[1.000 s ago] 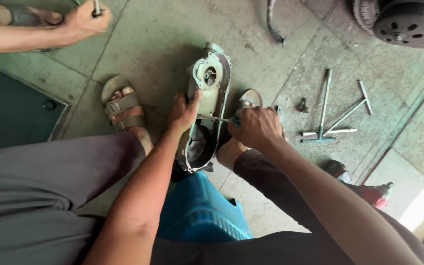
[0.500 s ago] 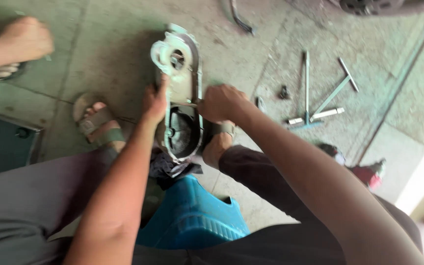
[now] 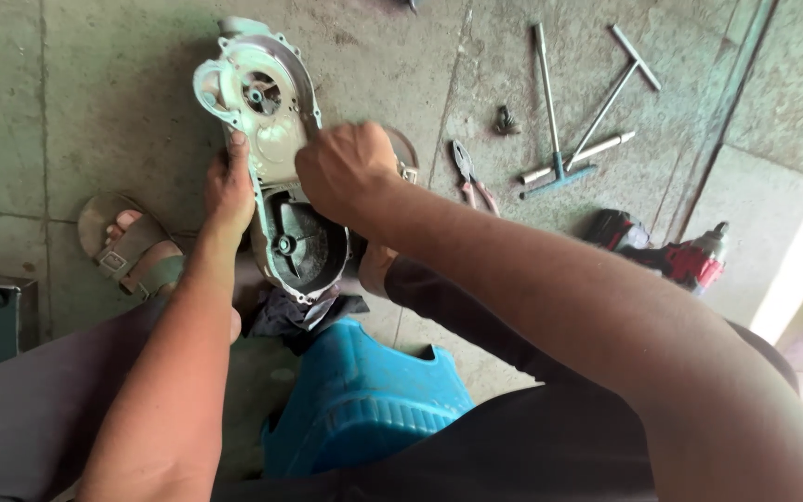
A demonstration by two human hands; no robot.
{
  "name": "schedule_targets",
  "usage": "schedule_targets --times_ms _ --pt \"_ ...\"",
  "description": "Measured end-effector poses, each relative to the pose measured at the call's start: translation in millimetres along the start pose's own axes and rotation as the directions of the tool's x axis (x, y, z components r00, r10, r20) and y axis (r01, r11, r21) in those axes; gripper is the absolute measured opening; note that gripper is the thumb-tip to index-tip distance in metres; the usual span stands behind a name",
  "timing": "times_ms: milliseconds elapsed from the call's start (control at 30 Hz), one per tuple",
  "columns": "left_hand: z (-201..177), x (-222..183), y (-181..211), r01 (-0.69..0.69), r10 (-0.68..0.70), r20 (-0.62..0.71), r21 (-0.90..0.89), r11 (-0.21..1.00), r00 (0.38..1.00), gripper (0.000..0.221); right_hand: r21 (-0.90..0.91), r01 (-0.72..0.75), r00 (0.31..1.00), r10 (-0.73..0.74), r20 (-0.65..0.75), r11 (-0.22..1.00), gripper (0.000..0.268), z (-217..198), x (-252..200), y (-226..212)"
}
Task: Dismantling and cleaning a motorcycle engine housing using various hand tools.
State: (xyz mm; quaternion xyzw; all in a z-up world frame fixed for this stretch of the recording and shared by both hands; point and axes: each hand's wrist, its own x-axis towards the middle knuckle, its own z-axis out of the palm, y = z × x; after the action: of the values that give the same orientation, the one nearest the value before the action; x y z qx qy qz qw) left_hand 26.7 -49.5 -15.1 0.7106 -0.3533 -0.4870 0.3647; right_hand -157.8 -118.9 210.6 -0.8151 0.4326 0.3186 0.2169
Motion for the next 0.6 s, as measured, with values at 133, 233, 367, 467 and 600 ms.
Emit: schedule_targets --times_ms 133,233,367,467,600 --pt "-8.1 3.7 -7.6 -0.077 0.088 0.084 -0.123 0.989 0.993 0.078 -0.157 0.12 0.946 -0.161 -0.281 0.98 0.032 -4.4 -8.1 0.1" --pt "-8.3 -2.2 3.1 -0.126 0.13 0.084 -0.059 0.99 0.988 0.079 -0.03 0.029 0.999 -0.03 -0.023 0.999 0.064 -12.1 -13.8 -2.2" --pt "-9.5 -5.4 1.8 -0.049 0.047 0.065 0.017 0.999 0.997 0.079 -0.134 0.062 0.99 -0.078 -0.115 0.989 0.037 2.6 -3.5 3.4" --pt "-9.9 -2.2 -0.5 -0.08 0.08 0.073 -0.007 0.997 0.994 0.081 -0.089 0.037 0.987 -0.05 -0.155 0.995 0.052 -12.2 -11.9 3.1" --pt "-10.0 -2.7 -2.0 -0.114 0.115 0.075 -0.013 0.993 0.991 0.082 -0.043 0.059 0.998 -0.058 0.015 0.997 0.044 -14.1 -13.2 1.9"
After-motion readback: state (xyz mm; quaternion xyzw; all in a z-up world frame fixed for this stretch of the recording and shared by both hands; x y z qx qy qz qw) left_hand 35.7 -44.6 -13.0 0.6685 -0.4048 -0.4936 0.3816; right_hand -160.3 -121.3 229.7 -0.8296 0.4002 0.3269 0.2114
